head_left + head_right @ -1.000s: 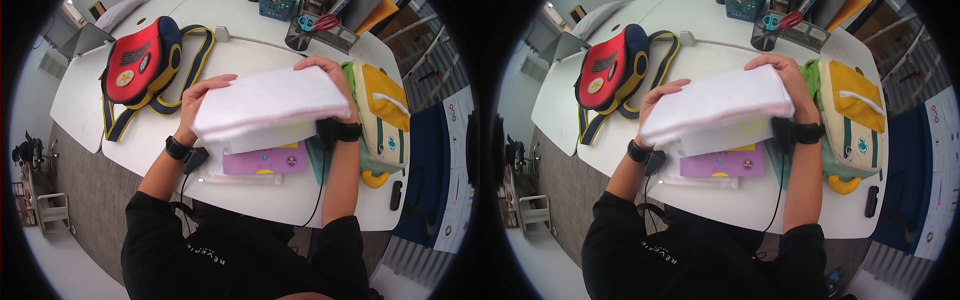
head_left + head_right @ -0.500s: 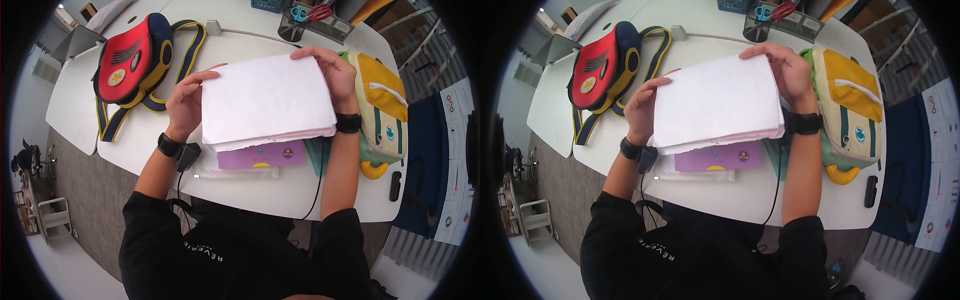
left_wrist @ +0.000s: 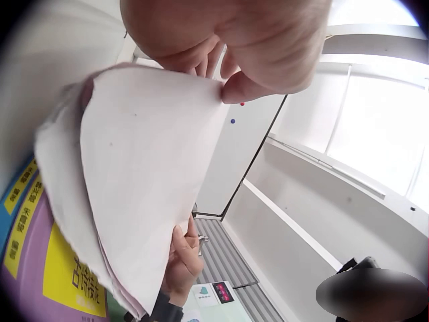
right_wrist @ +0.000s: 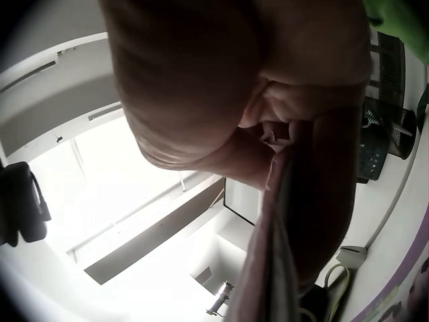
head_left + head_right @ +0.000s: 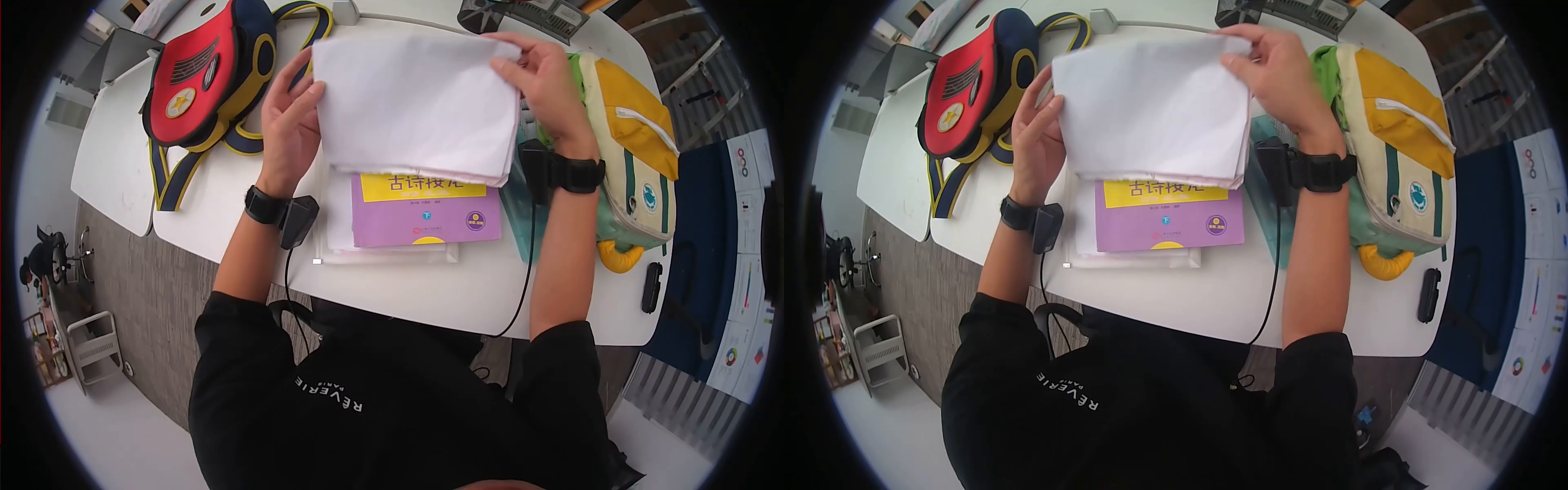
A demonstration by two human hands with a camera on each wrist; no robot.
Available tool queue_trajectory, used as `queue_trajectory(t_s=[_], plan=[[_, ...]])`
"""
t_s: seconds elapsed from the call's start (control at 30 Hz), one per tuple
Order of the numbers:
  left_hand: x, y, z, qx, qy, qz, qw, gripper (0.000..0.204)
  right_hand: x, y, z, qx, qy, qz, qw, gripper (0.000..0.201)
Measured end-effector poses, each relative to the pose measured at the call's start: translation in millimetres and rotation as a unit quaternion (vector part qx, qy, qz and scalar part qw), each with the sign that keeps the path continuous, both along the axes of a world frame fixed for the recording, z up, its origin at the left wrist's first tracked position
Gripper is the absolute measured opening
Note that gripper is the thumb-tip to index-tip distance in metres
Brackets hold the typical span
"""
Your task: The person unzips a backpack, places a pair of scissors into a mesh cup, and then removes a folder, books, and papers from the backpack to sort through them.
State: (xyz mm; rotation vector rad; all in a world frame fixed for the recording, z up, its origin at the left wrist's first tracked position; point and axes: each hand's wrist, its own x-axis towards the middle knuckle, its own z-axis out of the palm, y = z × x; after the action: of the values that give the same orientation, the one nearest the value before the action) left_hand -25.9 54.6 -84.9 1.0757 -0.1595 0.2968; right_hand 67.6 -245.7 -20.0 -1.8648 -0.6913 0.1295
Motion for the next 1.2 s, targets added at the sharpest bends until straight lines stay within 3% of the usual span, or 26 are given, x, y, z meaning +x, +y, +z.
queue_trajectory(t_s=[0.07, 0.13, 0.2, 0.33, 0.4, 0.6, 0.73, 0.77, 0.8, 0.83, 0.9, 0.93, 0.97, 1.0, 1.07, 1.2], plan=[[0, 2, -3, 0.01, 0.049, -0.04, 0.998, 0.046, 4, 3, -4, 0.147, -0.006, -0.055, 0.988, 0.031], [-3, -4, -3, 0.012, 0.058, -0.047, 0.997, 0.046, 0, 4, -3, 0.169, 0.018, -0.073, 0.983, 0.027], [-3, -5, -3, 0.014, 0.064, -0.053, 0.996, 0.047, -5, 5, 0, 0.143, 0.051, -0.022, 0.988, 0.022], [3, 4, -8, 0.08, 0.03, 0.045, 0.995, 0.048, -9, -10, 12, 0.081, 0.132, 0.075, 0.985, 0.028], [5, 6, -10, 0.107, 0.024, 0.075, 0.991, 0.047, -12, -9, 17, -0.018, 0.186, 0.133, 0.973, 0.031], [5, -1, -12, 0.182, 0.017, 0.054, 0.982, 0.045, -25, 17, 6, -0.12, 0.071, 0.086, 0.987, 0.035], [11, 19, -9, 0.096, 0.028, 0.053, 0.994, 0.036, -22, 9, 17, -0.036, 0.042, 0.044, 0.998, 0.037], [14, 28, -10, 0.284, 0.04, 0.138, 0.948, 0.032, -24, 8, 20, 0.008, 0.059, 0.014, 0.998, 0.038], [17, 37, -13, 0.46, 0.052, 0.216, 0.86, 0.029, -29, 10, 23, 0.006, 0.059, 0.019, 0.998, 0.038], [22, 45, -21, 0.528, 0.008, 0.237, 0.816, 0.026, -36, 13, 27, 0.069, 0.094, 0.001, 0.993, 0.039], [17, 48, -18, 0.546, 0.048, 0.2, 0.812, 0.027, -56, 20, 25, 0.146, 0.153, -0.05, 0.976, 0.039], [15, 46, -17, 0.563, 0.088, 0.153, 0.807, 0.028, -58, 7, 11, 0.046, 0.134, -0.029, 0.99, 0.041], [9, 41, -10, 0.533, 0.12, 0.106, 0.831, 0.032, -66, -2, 9, -0.125, 0.091, -0.04, 0.987, 0.051], [4, 36, -4, 0.528, 0.119, 0.109, 0.834, 0.032, -79, -9, -7, -0.228, 0.012, -0.103, 0.968, 0.06], [0, 29, 4, 0.5, 0.173, 0.048, 0.847, 0.039, -107, -2, -3, -0.281, 0.137, -0.139, 0.94, 0.065], [2, 23, -1, 0.475, 0.17, 0.075, 0.86, 0.051, -117, -4, -22, -0.275, 0.133, -0.158, 0.939, 0.066]])
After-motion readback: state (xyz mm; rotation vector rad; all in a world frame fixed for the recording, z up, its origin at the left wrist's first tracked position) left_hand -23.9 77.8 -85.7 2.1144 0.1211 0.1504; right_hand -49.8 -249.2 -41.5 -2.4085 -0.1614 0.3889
